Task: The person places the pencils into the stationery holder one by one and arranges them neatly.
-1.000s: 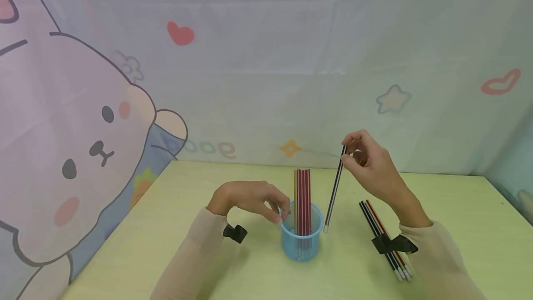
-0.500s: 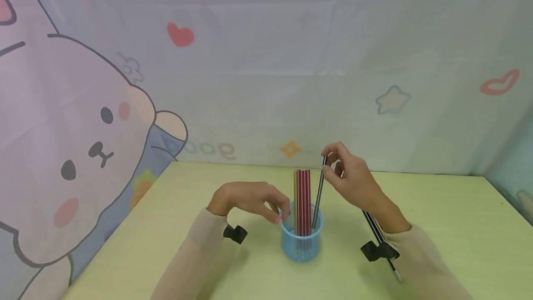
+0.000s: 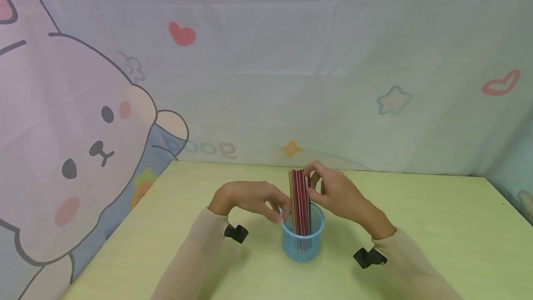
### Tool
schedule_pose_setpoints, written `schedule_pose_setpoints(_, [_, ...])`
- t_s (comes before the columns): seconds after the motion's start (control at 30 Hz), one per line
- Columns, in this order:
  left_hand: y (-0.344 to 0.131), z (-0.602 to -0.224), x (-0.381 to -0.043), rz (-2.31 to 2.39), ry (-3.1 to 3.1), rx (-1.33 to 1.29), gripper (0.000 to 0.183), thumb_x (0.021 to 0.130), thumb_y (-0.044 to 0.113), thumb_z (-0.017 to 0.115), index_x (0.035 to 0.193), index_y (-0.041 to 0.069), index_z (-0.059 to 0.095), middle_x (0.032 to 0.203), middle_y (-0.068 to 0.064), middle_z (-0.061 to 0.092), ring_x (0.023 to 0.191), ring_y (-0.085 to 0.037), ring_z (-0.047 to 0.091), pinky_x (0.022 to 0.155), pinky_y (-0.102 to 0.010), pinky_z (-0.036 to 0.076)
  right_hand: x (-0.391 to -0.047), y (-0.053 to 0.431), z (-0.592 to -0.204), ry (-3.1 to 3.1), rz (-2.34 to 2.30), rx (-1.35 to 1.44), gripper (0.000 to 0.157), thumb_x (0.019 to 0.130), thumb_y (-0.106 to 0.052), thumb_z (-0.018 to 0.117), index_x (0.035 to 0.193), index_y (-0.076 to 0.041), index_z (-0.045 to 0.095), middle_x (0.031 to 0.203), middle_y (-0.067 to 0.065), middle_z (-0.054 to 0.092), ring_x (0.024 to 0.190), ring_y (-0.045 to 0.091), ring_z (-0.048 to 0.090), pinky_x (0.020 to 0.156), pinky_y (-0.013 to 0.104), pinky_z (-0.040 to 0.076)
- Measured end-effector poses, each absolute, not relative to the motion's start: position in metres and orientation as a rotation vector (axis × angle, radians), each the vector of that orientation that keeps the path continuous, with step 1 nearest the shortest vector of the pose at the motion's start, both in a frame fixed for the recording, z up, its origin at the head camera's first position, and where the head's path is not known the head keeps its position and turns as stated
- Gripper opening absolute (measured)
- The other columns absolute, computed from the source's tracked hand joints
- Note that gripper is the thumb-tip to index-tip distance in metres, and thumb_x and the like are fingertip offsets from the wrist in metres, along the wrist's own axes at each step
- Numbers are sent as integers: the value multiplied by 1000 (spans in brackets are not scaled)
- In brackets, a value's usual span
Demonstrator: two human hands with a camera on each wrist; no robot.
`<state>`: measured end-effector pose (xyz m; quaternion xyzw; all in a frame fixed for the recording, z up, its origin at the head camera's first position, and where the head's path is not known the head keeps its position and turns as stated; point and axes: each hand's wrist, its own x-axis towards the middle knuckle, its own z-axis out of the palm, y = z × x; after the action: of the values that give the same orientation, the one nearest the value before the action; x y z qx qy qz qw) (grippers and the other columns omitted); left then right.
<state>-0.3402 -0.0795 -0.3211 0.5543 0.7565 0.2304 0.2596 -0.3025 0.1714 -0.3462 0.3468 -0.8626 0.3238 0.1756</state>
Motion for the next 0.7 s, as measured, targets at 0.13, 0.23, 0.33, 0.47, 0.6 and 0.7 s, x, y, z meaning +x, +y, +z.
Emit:
schedule_pose_setpoints(0.13, [-79,-321,-341,615,2061,1490,6,96,12,67,98,6,66,96,2,65,98,-7,63,96,-25,52,-304,175,-345,-2469,907,1041,29,92,-5,66,117,-12,54,82,-8,64,53,4,47,49,23,44])
schedule_pose_setpoints(0.23, [-79,-322,-341,611,2060,1486,6,96,12,67,98,7,66,96,2,65,99,-7,63,96,-25,52,-306,181,-344,-2471,915,1073,28,93,-5,66,117,-11,53,82,-8,65,54,4,48,49,23,45])
schedule_pose_setpoints(0.33, [-79,-322,-340,614,2054,1484,5,96,13,66,97,8,66,96,3,65,99,-6,64,96,-25,52,-307,189,-340,-2476,920,1078,27,93,-5,65,117,-10,53,83,-7,66,53,5,49,49,24,46])
schedule_pose_setpoints(0.47, [-79,-320,-340,623,2054,1484,5,96,12,67,97,8,66,95,5,64,99,-7,64,96,-25,52,-310,205,-334,-2537,900,1054,24,94,-5,64,115,-12,54,84,-4,66,55,9,51,52,25,47])
schedule_pose_setpoints(0.6, [-79,-320,-340,611,2067,1465,5,96,13,67,98,8,66,96,5,64,101,-6,65,96,-24,52,-312,221,-331,-2648,891,1038,19,97,-5,60,113,-13,55,87,-2,65,57,12,52,53,26,48])
schedule_pose_setpoints(0.7, [-80,-321,-340,599,2079,1451,6,96,13,67,99,8,66,97,5,65,102,-6,65,95,-24,52,-313,233,-329,-2730,907,1041,16,98,-4,58,111,-13,56,91,0,64,59,13,56,55,28,50])
